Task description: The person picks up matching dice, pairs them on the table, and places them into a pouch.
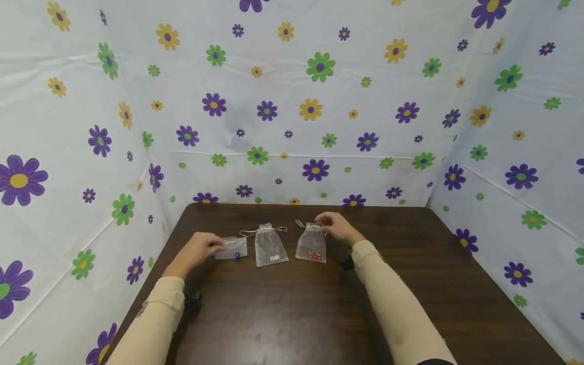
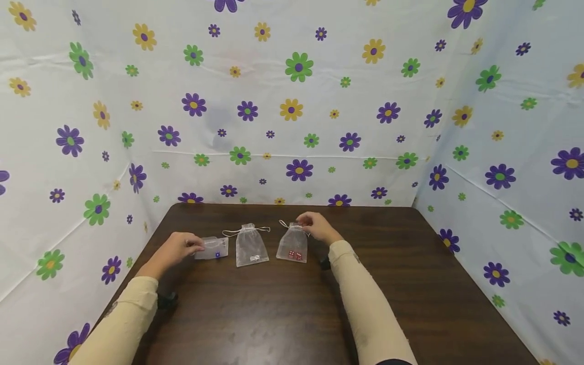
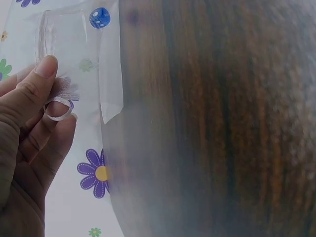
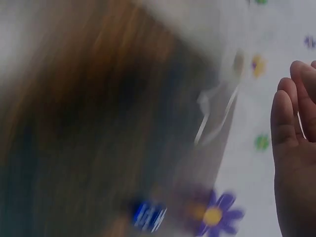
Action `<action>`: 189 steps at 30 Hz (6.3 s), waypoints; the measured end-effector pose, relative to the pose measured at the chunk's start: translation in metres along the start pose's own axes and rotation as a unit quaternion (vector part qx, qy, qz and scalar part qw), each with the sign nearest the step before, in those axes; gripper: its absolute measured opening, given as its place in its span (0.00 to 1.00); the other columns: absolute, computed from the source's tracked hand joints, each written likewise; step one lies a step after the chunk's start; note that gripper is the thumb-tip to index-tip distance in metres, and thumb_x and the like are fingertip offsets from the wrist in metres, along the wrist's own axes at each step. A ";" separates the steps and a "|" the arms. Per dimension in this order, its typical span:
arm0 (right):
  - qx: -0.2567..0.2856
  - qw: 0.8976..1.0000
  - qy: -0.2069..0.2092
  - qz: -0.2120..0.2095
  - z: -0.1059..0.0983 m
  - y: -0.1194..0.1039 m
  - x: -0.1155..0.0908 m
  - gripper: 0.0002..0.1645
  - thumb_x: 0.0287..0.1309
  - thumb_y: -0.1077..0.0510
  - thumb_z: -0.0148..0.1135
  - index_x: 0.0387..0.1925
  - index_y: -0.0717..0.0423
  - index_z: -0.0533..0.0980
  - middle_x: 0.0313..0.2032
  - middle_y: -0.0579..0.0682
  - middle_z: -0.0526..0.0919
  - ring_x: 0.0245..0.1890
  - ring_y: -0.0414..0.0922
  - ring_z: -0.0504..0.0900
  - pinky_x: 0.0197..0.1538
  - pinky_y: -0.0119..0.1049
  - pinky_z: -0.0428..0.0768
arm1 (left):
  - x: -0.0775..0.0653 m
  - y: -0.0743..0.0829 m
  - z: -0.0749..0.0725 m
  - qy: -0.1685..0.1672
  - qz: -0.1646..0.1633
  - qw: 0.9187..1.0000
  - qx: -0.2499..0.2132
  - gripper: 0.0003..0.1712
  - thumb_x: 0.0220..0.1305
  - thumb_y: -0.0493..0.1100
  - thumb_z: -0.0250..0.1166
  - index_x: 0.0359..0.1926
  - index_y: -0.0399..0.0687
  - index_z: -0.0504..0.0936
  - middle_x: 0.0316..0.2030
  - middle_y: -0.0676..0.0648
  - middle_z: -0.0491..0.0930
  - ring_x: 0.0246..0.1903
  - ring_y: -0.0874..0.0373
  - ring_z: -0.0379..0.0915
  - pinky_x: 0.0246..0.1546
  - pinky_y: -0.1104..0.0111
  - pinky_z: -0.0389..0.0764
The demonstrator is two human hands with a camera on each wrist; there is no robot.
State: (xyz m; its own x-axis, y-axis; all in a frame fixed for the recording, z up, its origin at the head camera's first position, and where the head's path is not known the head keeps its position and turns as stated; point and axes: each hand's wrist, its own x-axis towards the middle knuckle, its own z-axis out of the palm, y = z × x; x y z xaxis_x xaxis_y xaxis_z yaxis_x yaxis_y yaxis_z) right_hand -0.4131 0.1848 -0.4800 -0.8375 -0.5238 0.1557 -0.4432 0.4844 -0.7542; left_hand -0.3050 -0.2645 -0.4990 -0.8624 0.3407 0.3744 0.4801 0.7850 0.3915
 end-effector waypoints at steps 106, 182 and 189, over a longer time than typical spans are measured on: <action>-0.147 0.969 -0.165 -0.108 0.154 -0.185 0.088 0.22 0.69 0.60 0.64 0.62 0.57 0.76 0.60 0.49 0.80 0.60 0.41 0.78 0.59 0.27 0.74 | 0.005 0.009 -0.008 0.004 0.002 1.000 -0.012 0.02 0.58 0.36 0.75 0.34 0.44 0.90 0.30 0.51 0.88 0.29 0.59 0.82 0.36 0.60 0.85; -0.090 0.992 -0.013 -0.093 0.134 -0.133 0.070 0.10 0.66 0.67 0.64 0.49 0.63 0.82 0.40 0.52 0.88 0.38 0.42 0.86 0.41 0.28 0.80 | -0.007 0.004 -0.055 0.089 -0.023 0.995 0.031 0.04 0.59 0.30 0.73 0.34 0.39 0.86 0.29 0.44 0.86 0.28 0.51 0.80 0.32 0.54 0.81; -0.137 0.988 -0.041 -0.057 0.134 -0.131 0.066 0.16 0.73 0.64 0.58 0.58 0.58 0.79 0.53 0.52 0.85 0.52 0.45 0.84 0.54 0.34 0.80 | -0.015 0.001 -0.056 0.033 -0.097 0.994 0.034 0.10 0.70 0.39 0.67 0.47 0.38 0.85 0.42 0.38 0.86 0.39 0.41 0.82 0.44 0.46 0.79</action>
State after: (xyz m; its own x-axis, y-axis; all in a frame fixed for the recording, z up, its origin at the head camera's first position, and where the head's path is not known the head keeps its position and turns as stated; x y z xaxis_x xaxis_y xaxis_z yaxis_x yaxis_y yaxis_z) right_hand -0.3674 -0.0072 -0.4559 -0.7533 -0.6358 0.1683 -0.6122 0.5844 -0.5327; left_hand -0.2830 -0.2978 -0.4573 -0.9241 0.1471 0.3528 0.2926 0.8662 0.4051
